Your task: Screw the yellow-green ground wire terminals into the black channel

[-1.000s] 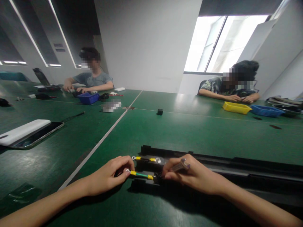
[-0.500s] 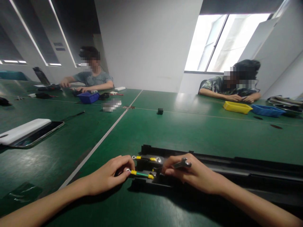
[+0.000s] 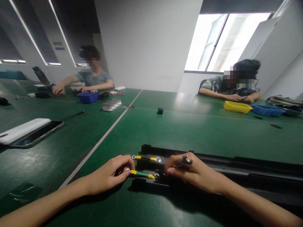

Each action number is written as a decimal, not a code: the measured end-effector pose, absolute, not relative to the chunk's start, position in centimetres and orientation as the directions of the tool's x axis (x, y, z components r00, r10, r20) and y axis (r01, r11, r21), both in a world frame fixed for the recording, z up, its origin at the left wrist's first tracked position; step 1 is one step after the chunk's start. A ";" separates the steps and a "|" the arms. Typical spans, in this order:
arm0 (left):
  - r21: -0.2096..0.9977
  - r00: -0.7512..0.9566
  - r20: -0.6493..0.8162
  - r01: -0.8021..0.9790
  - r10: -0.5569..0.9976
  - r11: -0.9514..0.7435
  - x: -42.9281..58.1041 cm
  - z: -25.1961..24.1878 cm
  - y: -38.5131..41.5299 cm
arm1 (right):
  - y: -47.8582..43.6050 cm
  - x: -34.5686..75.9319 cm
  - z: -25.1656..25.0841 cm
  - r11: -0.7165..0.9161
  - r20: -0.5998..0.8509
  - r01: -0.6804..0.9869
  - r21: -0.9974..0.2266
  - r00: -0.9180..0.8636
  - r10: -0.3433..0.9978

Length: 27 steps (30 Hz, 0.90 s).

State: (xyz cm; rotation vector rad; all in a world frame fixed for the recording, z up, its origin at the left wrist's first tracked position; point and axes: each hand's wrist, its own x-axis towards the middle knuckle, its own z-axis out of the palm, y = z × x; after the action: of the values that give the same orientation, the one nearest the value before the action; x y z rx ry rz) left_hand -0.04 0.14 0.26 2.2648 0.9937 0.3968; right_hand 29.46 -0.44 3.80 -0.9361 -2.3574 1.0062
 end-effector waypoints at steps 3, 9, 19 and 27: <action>0.652 0.676 0.029 0.546 0.736 -0.527 0.0 0.2 0.1 | -0.4 29.4 3.8 0.520 0.114 0.428 -0.739 -0.682 0.722; 0.660 0.677 0.022 0.543 0.736 -0.520 -0.1 0.2 0.1 | -0.3 29.3 3.8 0.565 0.132 0.423 -0.708 -0.707 0.694; 0.662 0.678 0.034 0.535 0.734 -0.525 -0.1 0.1 0.2 | -0.3 29.4 3.7 0.556 0.117 0.382 -0.738 -0.739 0.663; 0.659 0.668 0.006 0.557 0.744 -0.506 -0.1 0.3 0.1 | -0.5 29.6 3.8 0.553 0.104 0.428 -0.714 -0.717 0.689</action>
State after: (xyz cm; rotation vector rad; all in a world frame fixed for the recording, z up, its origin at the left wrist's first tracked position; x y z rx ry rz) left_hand -0.07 0.11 0.27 2.2478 0.9990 0.3838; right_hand 29.62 -0.53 3.84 -0.9121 -2.4192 0.9658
